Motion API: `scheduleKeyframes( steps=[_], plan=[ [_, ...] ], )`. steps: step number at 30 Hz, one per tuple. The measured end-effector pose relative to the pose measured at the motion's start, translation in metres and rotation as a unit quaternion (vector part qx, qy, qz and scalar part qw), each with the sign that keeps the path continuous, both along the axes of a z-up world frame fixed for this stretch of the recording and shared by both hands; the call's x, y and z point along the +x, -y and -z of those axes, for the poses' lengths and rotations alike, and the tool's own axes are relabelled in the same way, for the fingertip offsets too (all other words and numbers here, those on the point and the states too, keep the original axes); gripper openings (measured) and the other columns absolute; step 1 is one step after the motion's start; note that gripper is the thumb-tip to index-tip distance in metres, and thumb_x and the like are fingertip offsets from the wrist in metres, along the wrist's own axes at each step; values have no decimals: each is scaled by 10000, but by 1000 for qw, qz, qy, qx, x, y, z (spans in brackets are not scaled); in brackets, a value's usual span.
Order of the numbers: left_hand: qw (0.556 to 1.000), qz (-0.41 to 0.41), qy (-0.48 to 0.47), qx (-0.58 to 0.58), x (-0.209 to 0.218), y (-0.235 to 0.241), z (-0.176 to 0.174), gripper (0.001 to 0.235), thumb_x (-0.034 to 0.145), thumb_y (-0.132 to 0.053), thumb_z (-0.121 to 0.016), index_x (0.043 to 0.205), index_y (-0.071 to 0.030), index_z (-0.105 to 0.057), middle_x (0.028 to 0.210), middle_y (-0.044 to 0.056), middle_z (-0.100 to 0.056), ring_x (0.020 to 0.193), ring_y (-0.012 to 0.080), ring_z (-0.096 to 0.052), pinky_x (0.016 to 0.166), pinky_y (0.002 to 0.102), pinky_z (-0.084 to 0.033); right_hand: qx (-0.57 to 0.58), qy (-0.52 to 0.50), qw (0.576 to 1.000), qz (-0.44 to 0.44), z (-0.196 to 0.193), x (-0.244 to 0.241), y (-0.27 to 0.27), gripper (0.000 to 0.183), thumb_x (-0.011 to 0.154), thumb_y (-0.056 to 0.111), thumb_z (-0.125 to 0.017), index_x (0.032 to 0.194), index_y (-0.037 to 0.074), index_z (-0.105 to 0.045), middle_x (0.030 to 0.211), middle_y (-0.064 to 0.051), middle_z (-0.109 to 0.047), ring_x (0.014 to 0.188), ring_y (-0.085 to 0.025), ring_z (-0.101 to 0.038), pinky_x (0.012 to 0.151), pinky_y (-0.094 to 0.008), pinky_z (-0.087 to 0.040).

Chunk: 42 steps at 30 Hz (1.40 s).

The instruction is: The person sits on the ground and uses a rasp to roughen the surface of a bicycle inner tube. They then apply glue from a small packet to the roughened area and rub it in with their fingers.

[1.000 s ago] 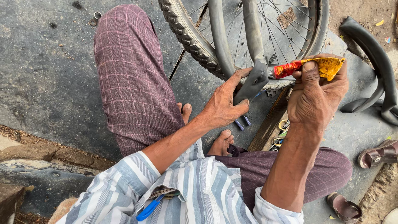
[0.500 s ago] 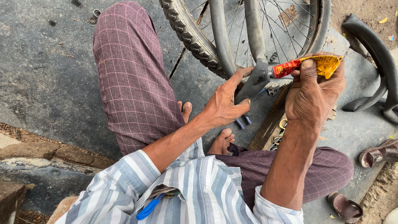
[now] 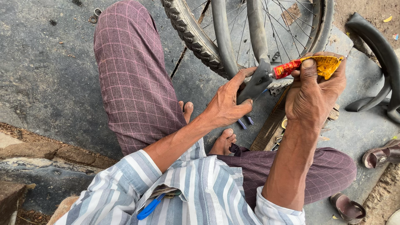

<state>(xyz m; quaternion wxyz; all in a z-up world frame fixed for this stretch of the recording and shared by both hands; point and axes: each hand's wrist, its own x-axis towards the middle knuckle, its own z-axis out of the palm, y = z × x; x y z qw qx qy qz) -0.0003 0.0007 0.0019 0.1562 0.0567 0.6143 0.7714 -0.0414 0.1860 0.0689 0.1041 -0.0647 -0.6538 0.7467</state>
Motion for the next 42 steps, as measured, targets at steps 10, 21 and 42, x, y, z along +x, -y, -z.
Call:
scheduleKeyframes(
  steps=[10, 21, 42],
  plan=[
    [1000, -2, 13, 3, -1, 1, -3, 778, 784, -109, -633, 1527, -116, -400, 966, 104, -695, 864, 191, -726, 815, 359, -583, -77, 31, 995, -46, -8, 4, -1, 185, 1036, -19, -757, 1199, -13, -669, 1139, -120, -688, 954, -155, -677, 815, -234, -581],
    [1000, -1, 2, -14, 0, -1, 2, 767, 785, -111, -644, 1515, -111, -410, 967, 116, -681, 866, 202, -714, 807, 368, -578, -44, 29, 998, -34, -13, 8, -5, 185, 1031, -43, -753, 1195, -16, -672, 1156, -199, -725, 995, -228, -727, 830, -260, -616],
    [1000, -9, 7, 2, 2, -1, 3, 772, 782, -106, -659, 1513, -102, -410, 1111, 136, -729, 1019, 222, -742, 926, 365, -586, -63, 29, 996, -55, -15, 11, 11, 196, 999, -42, -740, 1135, 39, -624, 1116, -145, -716, 1034, -221, -727, 903, -359, -634]
  ],
)
